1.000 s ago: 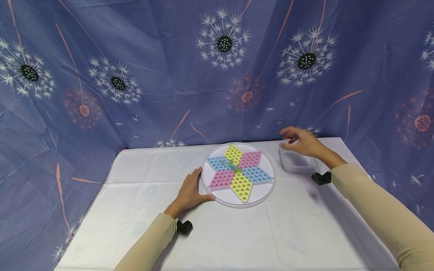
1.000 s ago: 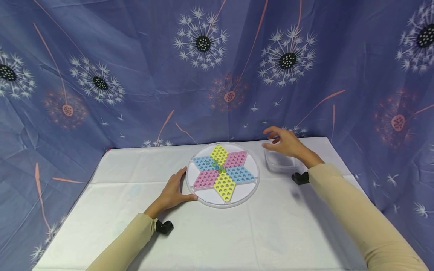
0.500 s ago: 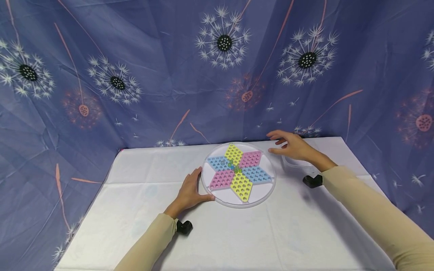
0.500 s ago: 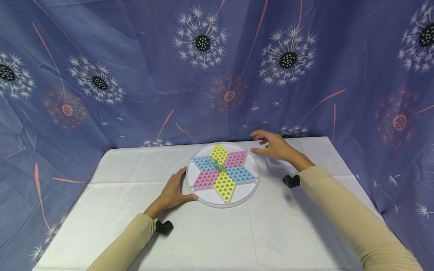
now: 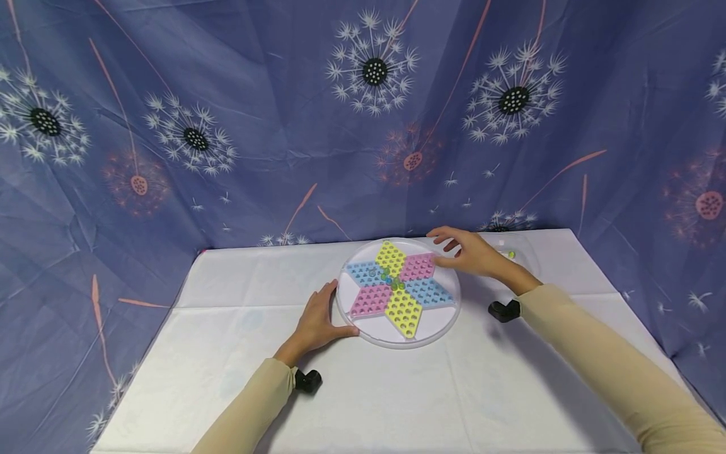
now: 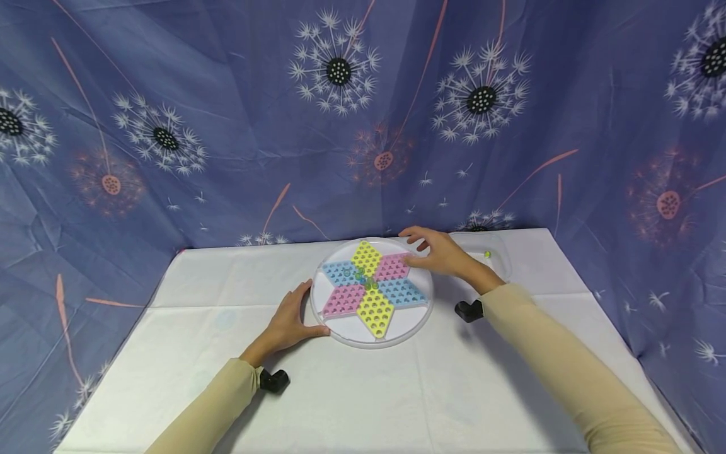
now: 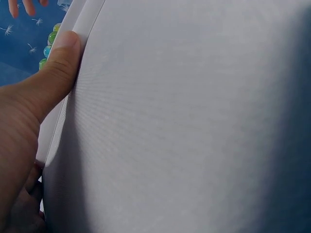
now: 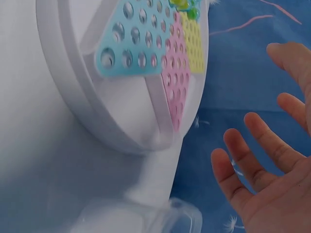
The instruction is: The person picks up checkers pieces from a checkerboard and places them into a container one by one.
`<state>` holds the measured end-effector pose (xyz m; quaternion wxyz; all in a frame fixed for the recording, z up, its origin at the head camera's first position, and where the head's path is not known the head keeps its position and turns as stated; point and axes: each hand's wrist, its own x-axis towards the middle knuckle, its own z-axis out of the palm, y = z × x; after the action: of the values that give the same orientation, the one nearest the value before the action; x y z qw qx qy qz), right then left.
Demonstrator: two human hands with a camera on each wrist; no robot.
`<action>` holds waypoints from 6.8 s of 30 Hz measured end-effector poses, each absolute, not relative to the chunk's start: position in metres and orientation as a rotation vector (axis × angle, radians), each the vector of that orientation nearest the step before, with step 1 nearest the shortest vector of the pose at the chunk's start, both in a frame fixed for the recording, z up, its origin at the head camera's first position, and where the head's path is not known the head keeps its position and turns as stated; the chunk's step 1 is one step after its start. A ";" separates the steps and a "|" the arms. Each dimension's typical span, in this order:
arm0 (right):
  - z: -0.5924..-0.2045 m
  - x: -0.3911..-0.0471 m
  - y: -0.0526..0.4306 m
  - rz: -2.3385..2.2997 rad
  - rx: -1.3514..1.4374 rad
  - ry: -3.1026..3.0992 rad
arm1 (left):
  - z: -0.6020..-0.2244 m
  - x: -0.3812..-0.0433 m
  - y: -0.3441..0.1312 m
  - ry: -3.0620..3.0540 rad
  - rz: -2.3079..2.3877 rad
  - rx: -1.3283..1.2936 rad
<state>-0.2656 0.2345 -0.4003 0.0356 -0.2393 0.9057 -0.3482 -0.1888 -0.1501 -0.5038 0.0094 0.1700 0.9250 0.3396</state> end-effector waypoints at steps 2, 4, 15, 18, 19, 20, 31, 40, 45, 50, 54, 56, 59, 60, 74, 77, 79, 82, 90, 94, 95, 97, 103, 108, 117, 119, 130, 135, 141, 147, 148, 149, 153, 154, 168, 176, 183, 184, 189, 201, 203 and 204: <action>-0.403 -0.265 0.231 -1.084 -0.756 2.773 | -0.504 -0.189 -0.150 2.890 1.057 0.536; -0.405 -0.265 0.227 -1.098 -0.769 2.762 | -0.503 -0.189 -0.150 2.890 1.055 0.537; -0.422 -0.264 0.205 -1.131 -0.837 2.722 | -0.501 -0.189 -0.150 2.879 1.056 0.529; -0.427 -0.264 0.199 -1.133 -0.847 2.713 | -0.502 -0.189 -0.150 2.879 1.054 0.527; -0.429 -0.264 0.197 -1.130 -0.848 2.712 | -0.501 -0.188 -0.150 2.879 1.055 0.525; -0.431 -0.264 0.196 -1.131 -0.845 2.708 | -0.501 -0.188 -0.149 2.880 1.055 0.524; -0.449 -0.266 0.183 -1.105 -0.883 2.695 | -0.503 -0.189 -0.150 2.888 1.045 0.523; -0.452 -0.263 0.176 -1.048 -0.952 2.703 | -0.500 -0.188 -0.149 2.886 1.048 0.517; -0.453 -0.262 0.172 -1.022 -0.957 2.715 | -0.501 -0.188 -0.149 2.890 1.044 0.521; -0.456 -0.262 0.169 -1.008 -0.953 2.718 | -0.501 -0.188 -0.149 2.890 1.045 0.524; -0.458 -0.261 0.168 -1.002 -0.939 2.728 | -0.501 -0.188 -0.149 2.892 1.038 0.527; -0.458 -0.261 0.168 -0.989 -0.924 2.736 | -0.501 -0.188 -0.149 2.893 1.038 0.528; -0.459 -0.261 0.167 -0.980 -0.906 2.744 | -0.500 -0.188 -0.149 2.896 1.030 0.528; -0.459 -0.261 0.167 -0.983 -0.903 2.744 | -0.500 -0.188 -0.149 2.897 1.031 0.527; -0.461 -0.259 0.165 -0.995 -0.838 2.742 | -0.501 -0.188 -0.149 2.897 1.024 0.518; -0.461 -0.258 0.165 -0.998 -0.834 2.744 | -0.501 -0.188 -0.149 2.892 1.027 0.521; -0.461 -0.259 0.165 -0.996 -0.827 2.744 | -0.500 -0.188 -0.149 2.891 1.032 0.525; -0.464 -0.261 0.165 -0.999 -0.821 2.746 | -0.500 -0.188 -0.149 2.893 1.035 0.526; -0.460 -0.261 0.166 -0.985 -0.838 2.730 | -0.501 -0.188 -0.150 2.883 1.044 0.508; -0.457 -0.261 0.167 -0.973 -0.865 2.702 | -0.501 -0.187 -0.150 2.874 1.051 0.499; -0.456 -0.262 0.168 -0.966 -0.881 2.700 | -0.501 -0.187 -0.150 2.873 1.054 0.498; -0.455 -0.263 0.168 -0.951 -0.912 2.701 | -0.502 -0.187 -0.150 2.873 1.058 0.497; -0.447 -0.264 0.170 -0.908 -0.947 2.724 | -0.504 -0.187 -0.150 2.883 1.056 0.505; -0.439 -0.264 0.172 -0.971 -0.948 2.707 | -0.502 -0.186 -0.150 2.881 1.054 0.496; -0.425 -0.270 0.175 -1.021 -0.925 2.746 | -0.501 -0.186 -0.150 2.879 1.049 0.504; -0.422 -0.272 0.176 -1.027 -0.911 2.744 | -0.501 -0.186 -0.150 2.879 1.049 0.506; -0.402 -0.275 0.174 -1.059 -0.907 2.746 | -0.501 -0.185 -0.150 2.877 1.052 0.502; -0.399 -0.276 0.171 -1.032 -0.870 2.754 | -0.502 -0.186 -0.150 2.883 1.048 0.500; -0.400 -0.276 0.169 -1.048 -0.875 2.750 | -0.501 -0.186 -0.150 2.883 1.043 0.499; -0.402 -0.277 0.173 -1.048 -0.871 2.752 | -0.500 -0.185 -0.149 2.882 1.051 0.498; -0.402 -0.276 0.174 -1.050 -0.869 2.750 | -0.500 -0.185 -0.148 2.882 1.054 0.497; -0.401 -0.276 0.176 -1.050 -0.868 2.749 | -0.500 -0.185 -0.148 2.881 1.055 0.497; -0.399 -0.276 0.184 -1.046 -0.873 2.759 | -0.501 -0.185 -0.148 2.878 1.058 0.499; -0.399 -0.276 0.186 -1.049 -0.867 2.761 | -0.501 -0.185 -0.148 2.877 1.055 0.499; -0.399 -0.279 0.220 -1.082 -0.795 2.823 | -0.502 -0.184 -0.149 2.876 1.062 0.501; -0.394 -0.283 0.249 -1.084 -0.696 2.875 | -0.501 -0.184 -0.149 2.882 1.065 0.509; -0.394 -0.283 0.269 -1.073 -0.588 2.897 | -0.501 -0.185 -0.149 2.891 1.057 0.530; -0.394 -0.283 0.272 -1.074 -0.572 2.894 | -0.501 -0.185 -0.149 2.892 1.057 0.532; -0.393 -0.279 0.289 -1.092 -0.488 2.892 | -0.501 -0.186 -0.149 2.893 1.050 0.535; -0.393 -0.270 0.320 -1.092 -0.381 2.946 | -0.502 -0.186 -0.149 2.892 1.048 0.533; -0.393 -0.270 0.324 -1.085 -0.363 2.950 | -0.502 -0.186 -0.149 2.891 1.055 0.534; -0.393 -0.270 0.326 -1.083 -0.357 2.953 | -0.502 -0.186 -0.149 2.889 1.056 0.536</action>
<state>-0.2698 0.3261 -0.3929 -0.0118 -0.1129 0.9328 -0.3420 -0.1861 -0.1491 -0.5016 0.0094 0.1717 0.9252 0.3382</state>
